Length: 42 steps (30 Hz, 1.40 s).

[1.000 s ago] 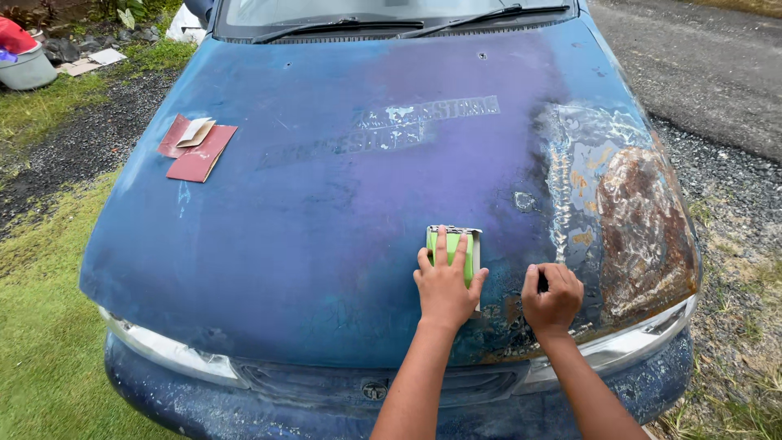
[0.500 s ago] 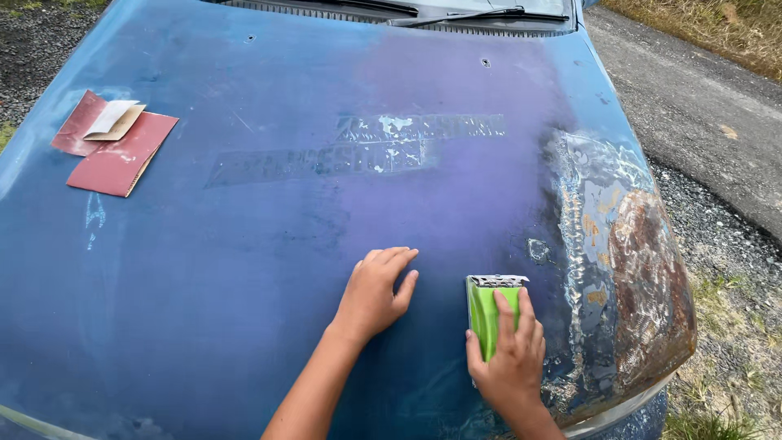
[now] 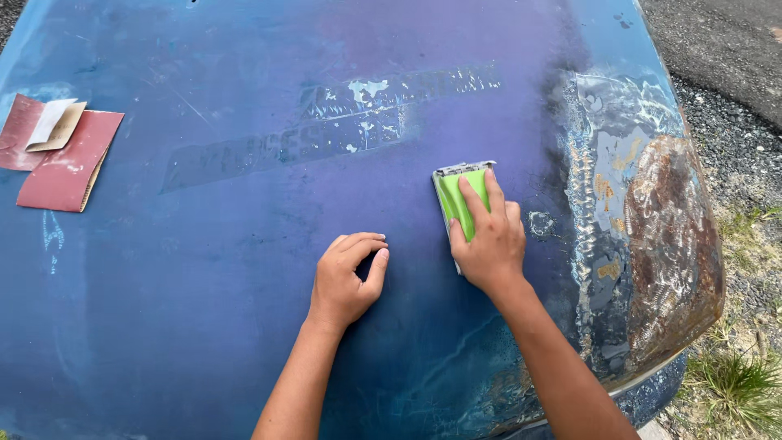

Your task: The person sands the hood of a blue car using a green sanding block held in the right hand. The left hand rests on the hood for stability while the person moves the sanding block back and forth over the surface.

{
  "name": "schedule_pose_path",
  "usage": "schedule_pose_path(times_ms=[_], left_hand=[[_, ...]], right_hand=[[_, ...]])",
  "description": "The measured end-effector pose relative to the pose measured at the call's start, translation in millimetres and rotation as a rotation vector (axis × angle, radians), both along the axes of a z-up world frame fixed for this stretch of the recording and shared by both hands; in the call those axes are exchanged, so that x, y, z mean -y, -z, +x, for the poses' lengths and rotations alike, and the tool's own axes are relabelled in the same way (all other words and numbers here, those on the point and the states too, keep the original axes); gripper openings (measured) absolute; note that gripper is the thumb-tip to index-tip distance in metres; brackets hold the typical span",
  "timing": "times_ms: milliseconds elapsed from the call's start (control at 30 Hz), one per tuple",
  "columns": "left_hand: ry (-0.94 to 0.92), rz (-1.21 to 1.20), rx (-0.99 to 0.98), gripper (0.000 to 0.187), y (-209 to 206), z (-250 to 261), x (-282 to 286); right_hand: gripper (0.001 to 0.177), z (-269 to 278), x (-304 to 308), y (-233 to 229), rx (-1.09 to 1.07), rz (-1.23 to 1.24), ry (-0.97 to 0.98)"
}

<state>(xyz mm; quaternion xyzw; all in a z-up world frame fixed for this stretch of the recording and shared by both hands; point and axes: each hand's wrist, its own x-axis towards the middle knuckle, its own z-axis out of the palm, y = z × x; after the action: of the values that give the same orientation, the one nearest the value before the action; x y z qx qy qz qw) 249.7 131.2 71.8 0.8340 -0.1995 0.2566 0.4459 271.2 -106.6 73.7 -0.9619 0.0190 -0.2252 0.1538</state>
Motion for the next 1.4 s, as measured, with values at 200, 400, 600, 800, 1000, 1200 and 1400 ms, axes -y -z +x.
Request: schedule_pose_path(times_ms=[200,400,600,800,1000,1200,1400], left_hand=[[0.007,-0.042,-0.047,0.013,-17,-4,2],[-0.032,-0.08,-0.081,0.018,-6,4,1],[-0.072,-0.077,-0.205,0.022,-18,-1,1],[-0.046,-0.015,-0.175,0.021,-18,-2,1],[-0.093,-0.102,-0.115,0.021,-8,4,3],[-0.095,-0.113,-0.097,0.021,-12,-1,4],[-0.074,-0.141,-0.102,0.021,-16,-2,4]], right_hand=[[0.061,-125,0,39,0.071,-0.042,0.096],[0.065,41,-8,9,0.028,0.009,0.067],[0.065,-68,-8,11,0.069,-0.005,-0.008],[0.06,-96,-16,22,0.111,0.007,0.02],[0.066,63,-28,10,0.09,-0.01,0.129],[0.062,-89,-22,28,0.162,-0.065,0.037],[0.065,-86,-22,40,0.116,-0.027,0.105]])
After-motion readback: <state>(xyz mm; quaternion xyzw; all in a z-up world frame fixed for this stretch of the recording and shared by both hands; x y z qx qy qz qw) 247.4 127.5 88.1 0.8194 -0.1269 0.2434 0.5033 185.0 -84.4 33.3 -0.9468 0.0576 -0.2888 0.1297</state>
